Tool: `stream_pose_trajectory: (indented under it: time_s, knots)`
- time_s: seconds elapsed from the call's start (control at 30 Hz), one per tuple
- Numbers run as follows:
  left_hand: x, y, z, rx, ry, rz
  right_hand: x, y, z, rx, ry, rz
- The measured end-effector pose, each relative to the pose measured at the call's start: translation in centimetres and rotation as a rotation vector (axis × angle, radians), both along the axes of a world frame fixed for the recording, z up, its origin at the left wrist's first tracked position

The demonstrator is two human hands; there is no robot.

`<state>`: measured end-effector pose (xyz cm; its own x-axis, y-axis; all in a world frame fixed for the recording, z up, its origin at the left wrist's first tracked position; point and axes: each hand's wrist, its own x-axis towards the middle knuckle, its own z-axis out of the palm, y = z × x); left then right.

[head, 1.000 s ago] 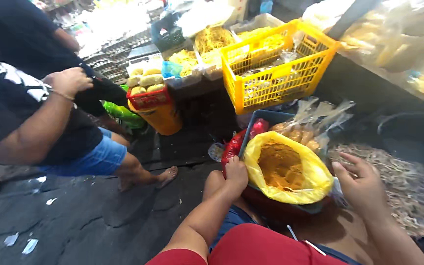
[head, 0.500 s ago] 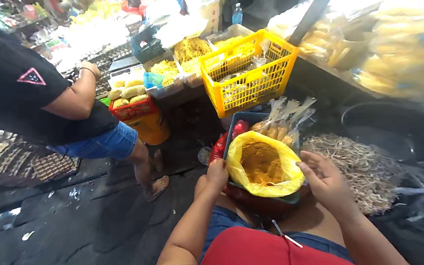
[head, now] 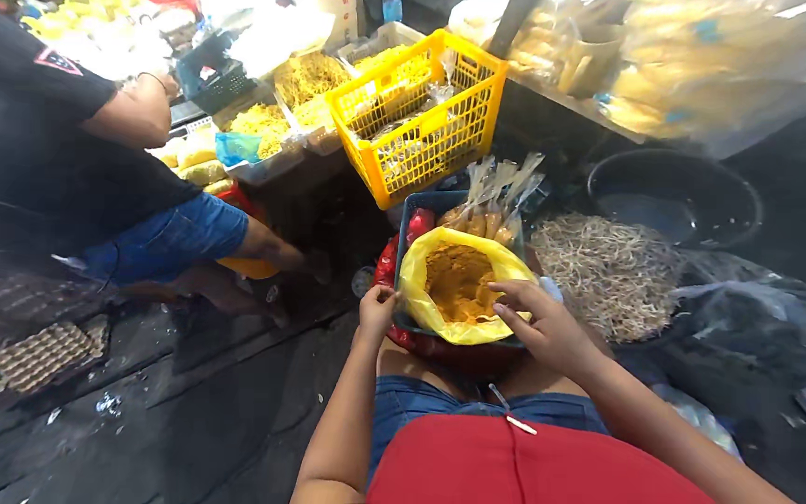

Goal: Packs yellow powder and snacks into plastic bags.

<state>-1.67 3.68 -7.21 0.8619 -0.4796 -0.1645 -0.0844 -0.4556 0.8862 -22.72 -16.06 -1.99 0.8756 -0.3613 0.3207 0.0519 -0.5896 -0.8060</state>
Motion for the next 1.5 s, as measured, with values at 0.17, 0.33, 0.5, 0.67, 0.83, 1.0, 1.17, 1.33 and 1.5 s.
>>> stream_pose_trajectory:
  time_s: [0.17,0.33,0.5,0.67,0.83,1.0,1.17,1.33,1.5]
  knots:
    - [0.4,-0.5,0.6,-0.399,0.241,0.187,-0.2,0.4,0.3,-0.017,0.041,0.038]
    - [0.8,-0.9,1.8,-0.483,0.275,0.278,0.0,0.8,0.0,-0.027,0.020,0.085]
    - [1.1,-0.9,3.7,-0.640,0.329,0.266,0.0,1.1,0.3,-0.055,-0.001,0.092]
    - [1.1,-0.2,6.5,-0.846,0.279,0.124,0.2,1.2,1.0,-0.122,-0.049,0.049]
    - [-0.7,-0.1,8.7,-0.855,0.170,-0.039,1.6,1.1,3.2,-0.147,-0.138,0.027]
    - [-3.0,-0.6,9.2,-0.838,0.002,-0.259,4.0,1.7,7.5,0.074,-0.012,0.094]
    - [-5.9,-1.1,9.7,-0.522,-0.316,-0.502,5.9,1.5,9.3,0.541,0.007,0.140]
    - [-4.9,0.8,9.7,-0.349,-0.349,-0.514,3.9,-3.4,8.9,0.853,-0.331,0.056]
    - [-3.6,1.6,9.8,-0.481,-0.203,-0.358,1.2,-5.2,7.5,0.900,-0.398,-0.080]
